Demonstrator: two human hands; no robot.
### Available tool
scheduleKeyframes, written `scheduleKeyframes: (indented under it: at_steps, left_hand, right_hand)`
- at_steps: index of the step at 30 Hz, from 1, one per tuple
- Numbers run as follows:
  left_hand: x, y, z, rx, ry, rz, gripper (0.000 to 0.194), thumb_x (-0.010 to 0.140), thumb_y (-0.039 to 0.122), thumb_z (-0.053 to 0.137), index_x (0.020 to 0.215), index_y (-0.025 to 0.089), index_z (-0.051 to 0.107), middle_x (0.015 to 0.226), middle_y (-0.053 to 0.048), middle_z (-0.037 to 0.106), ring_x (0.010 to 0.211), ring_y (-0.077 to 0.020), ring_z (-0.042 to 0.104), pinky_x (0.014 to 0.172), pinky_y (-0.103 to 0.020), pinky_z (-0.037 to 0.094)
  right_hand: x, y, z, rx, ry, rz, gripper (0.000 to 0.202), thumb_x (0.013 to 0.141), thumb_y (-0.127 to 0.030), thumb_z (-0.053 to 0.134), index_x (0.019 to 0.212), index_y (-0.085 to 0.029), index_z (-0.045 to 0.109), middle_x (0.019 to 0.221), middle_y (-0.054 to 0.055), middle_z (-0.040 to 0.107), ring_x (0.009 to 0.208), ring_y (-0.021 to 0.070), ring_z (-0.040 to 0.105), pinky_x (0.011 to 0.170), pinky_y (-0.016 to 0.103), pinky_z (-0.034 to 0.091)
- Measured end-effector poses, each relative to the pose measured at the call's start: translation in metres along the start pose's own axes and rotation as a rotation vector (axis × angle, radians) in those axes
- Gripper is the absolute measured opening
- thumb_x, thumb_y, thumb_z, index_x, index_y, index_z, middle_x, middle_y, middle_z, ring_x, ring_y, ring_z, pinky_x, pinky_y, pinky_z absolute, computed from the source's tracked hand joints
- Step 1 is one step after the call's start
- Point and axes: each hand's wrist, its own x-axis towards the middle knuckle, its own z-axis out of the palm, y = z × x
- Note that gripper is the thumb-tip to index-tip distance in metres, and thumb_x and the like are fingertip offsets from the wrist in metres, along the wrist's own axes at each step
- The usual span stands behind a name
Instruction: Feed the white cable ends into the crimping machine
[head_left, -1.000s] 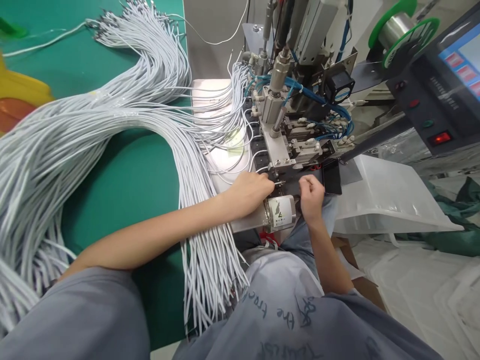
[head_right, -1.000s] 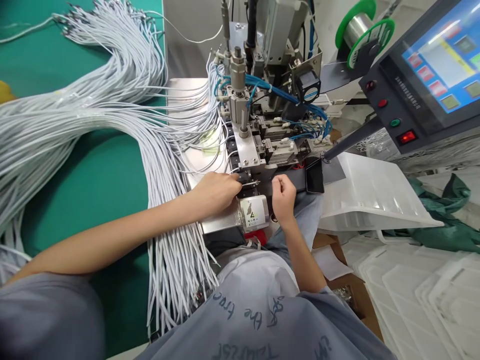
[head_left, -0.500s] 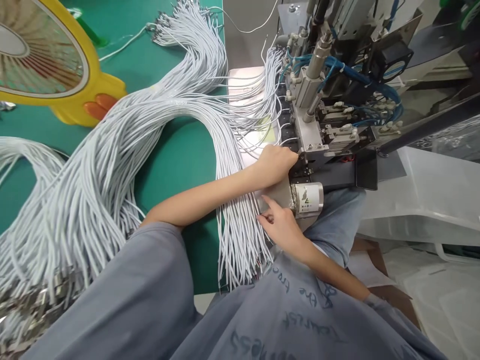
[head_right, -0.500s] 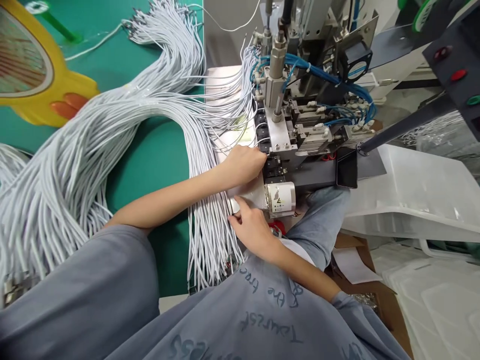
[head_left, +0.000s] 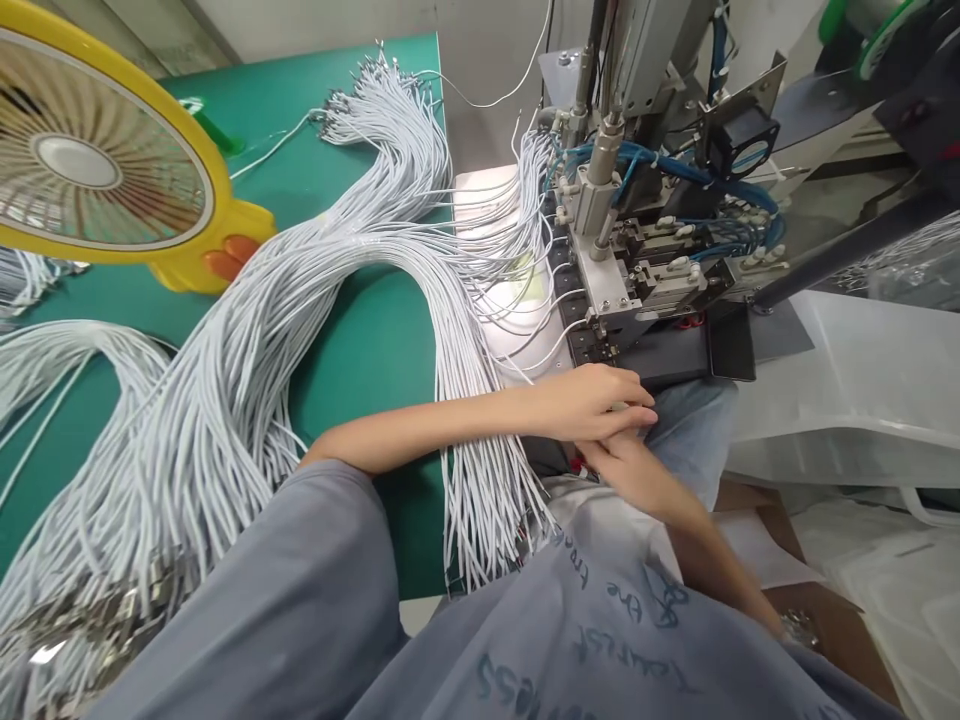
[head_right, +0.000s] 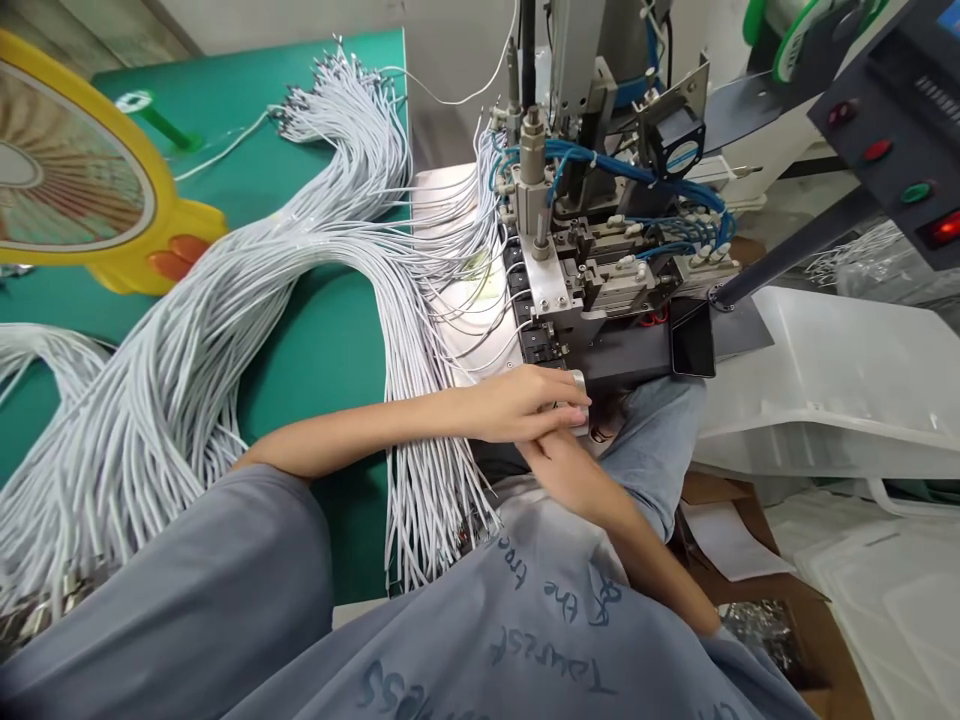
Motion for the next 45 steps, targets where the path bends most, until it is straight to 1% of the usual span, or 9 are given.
scheduleKeyframes:
  at_steps: [3,6,12,19,25,31,37,41,45]
  left_hand:
    - [0.0,-0.005,0.002,-0.15,-0.018,-0.001,0.033,0.094,0.033,0.04,0.096,0.011,0.064,0.088,-0.008,0.065,0.08,-0.0129,0.059,0.071,-0.021,0.042]
    - [0.001,-0.01,0.002,-0.255,0.065,-0.082,0.031,0.088,0.037,0.052,0.101,0.012,0.064,0.084,-0.006,0.065,0.069,-0.0109,0.058,0.063,-0.02,0.042]
    - [0.001,-0.011,0.0,-0.4,0.224,-0.093,0.029,0.089,0.035,0.05,0.086,0.013,0.068,0.077,-0.003,0.059,0.054,-0.0053,0.052,0.053,-0.018,0.043]
    - [0.0,-0.007,0.0,-0.373,0.446,-0.037,0.02,0.083,0.03,0.06,0.084,0.014,0.071,0.066,-0.002,0.056,0.06,-0.008,0.051,0.051,-0.018,0.04]
    - [0.001,-0.01,-0.004,-0.265,0.42,0.004,0.013,0.082,0.019,0.059,0.082,0.016,0.072,0.068,-0.003,0.06,0.062,-0.0081,0.052,0.055,-0.018,0.042]
    - [0.001,-0.016,0.0,-0.154,0.448,0.024,0.013,0.081,0.019,0.059,0.076,0.015,0.07,0.062,0.0,0.055,0.059,-0.0084,0.051,0.055,-0.02,0.041]
    - [0.0,-0.013,0.0,-0.125,0.435,0.022,0.022,0.085,0.025,0.055,0.069,0.015,0.066,0.06,0.0,0.053,0.056,-0.008,0.049,0.054,-0.02,0.04]
    - [-0.001,-0.019,-0.003,0.212,0.377,0.072,0.023,0.088,0.018,0.045,0.078,0.014,0.065,0.066,-0.002,0.052,0.059,-0.0089,0.05,0.054,-0.02,0.039]
    - [-0.002,-0.024,-0.008,0.669,0.273,0.099,0.031,0.085,0.005,0.033,0.079,0.013,0.062,0.068,-0.002,0.05,0.056,-0.0099,0.044,0.053,-0.022,0.036]
  right_hand:
    - [-0.003,-0.004,-0.034,0.022,0.03,0.1,0.018,0.08,-0.033,0.057,0.075,-0.018,0.065,0.066,0.001,0.062,0.067,0.0168,0.058,0.063,0.029,0.048]
    - [-0.003,-0.007,-0.053,0.149,0.327,0.061,0.015,0.068,-0.03,0.07,0.074,-0.018,0.064,0.068,0.0,0.064,0.061,0.0135,0.058,0.057,0.025,0.048]
    - [0.005,-0.01,-0.045,0.326,0.58,-0.087,0.014,0.073,-0.031,0.068,0.08,-0.019,0.064,0.064,-0.001,0.064,0.056,0.0124,0.061,0.056,0.026,0.05]
    - [0.016,-0.01,-0.034,0.352,0.633,-0.248,0.008,0.075,-0.025,0.065,0.08,-0.021,0.069,0.077,0.0,0.059,0.062,0.0091,0.054,0.055,0.024,0.044]
    - [0.017,-0.015,-0.04,0.174,0.662,-0.198,0.01,0.075,-0.024,0.064,0.079,-0.019,0.072,0.059,-0.004,0.045,0.053,0.0073,0.041,0.047,0.023,0.033]
    - [0.018,-0.012,-0.047,0.214,0.487,-0.132,0.011,0.071,-0.025,0.065,0.072,-0.017,0.073,0.05,-0.007,0.027,0.047,0.0058,0.028,0.046,0.023,0.027]
    - [0.023,-0.002,-0.029,0.275,0.608,-0.132,0.018,0.073,-0.034,0.062,0.07,-0.019,0.072,0.055,-0.003,0.043,0.053,0.0094,0.038,0.05,0.025,0.034]
    - [0.022,-0.008,-0.032,-0.022,0.717,-0.197,0.016,0.077,-0.029,0.059,0.072,-0.018,0.071,0.05,-0.005,0.035,0.048,0.009,0.033,0.05,0.026,0.032]
    - [0.025,-0.014,-0.047,-0.205,0.549,-0.241,0.02,0.078,-0.021,0.057,0.058,-0.017,0.062,0.049,-0.006,0.028,0.048,0.0082,0.03,0.05,0.026,0.029]
